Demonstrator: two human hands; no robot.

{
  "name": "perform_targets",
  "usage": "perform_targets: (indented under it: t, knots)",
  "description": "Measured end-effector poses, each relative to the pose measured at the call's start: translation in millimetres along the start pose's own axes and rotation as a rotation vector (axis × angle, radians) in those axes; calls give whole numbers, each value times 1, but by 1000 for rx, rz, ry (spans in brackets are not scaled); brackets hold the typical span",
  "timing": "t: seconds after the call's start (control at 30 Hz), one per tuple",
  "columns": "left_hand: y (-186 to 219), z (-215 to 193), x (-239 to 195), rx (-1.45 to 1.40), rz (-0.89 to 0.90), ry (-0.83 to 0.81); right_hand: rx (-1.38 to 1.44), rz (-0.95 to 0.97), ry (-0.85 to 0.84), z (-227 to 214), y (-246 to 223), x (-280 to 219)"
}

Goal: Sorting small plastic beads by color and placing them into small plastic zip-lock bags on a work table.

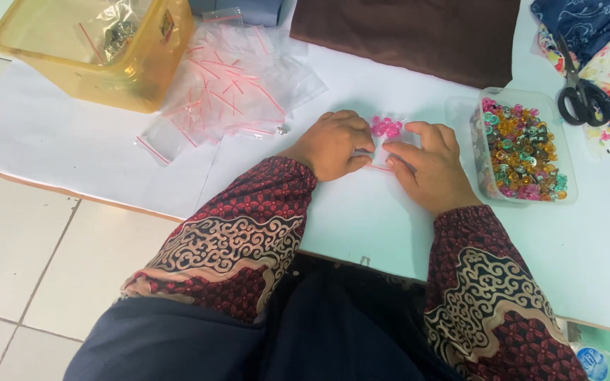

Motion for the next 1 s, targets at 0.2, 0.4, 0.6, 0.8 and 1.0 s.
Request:
perform_targets:
  t: [0.2, 0.4, 0.6, 0.8, 1.0]
  knots:
    - [0, -2, -2, -16, 15, 48, -53, -48, 98, 6, 8, 2]
    - [2, 4, -2, -18, 55, 118, 9, -56, 117, 6, 7, 5]
    - [12, -4, -7, -60, 226, 218, 80, -62, 99, 0, 2, 9]
    - [4, -17, -5, -199, 310, 139, 200, -36, 22, -2, -2, 16]
    - [7, -28, -10, -124, 371, 147, 184, -147, -136, -1, -20, 17]
Point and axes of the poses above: each hand's wrist, its own x-axis towards the middle knuckle, its own z-axis out of the palm, y = z × x, the point moved 8 cm from there along x, towards the middle knuckle, and after that the axes turned 13 degrees about z, right-handed, at the moved point
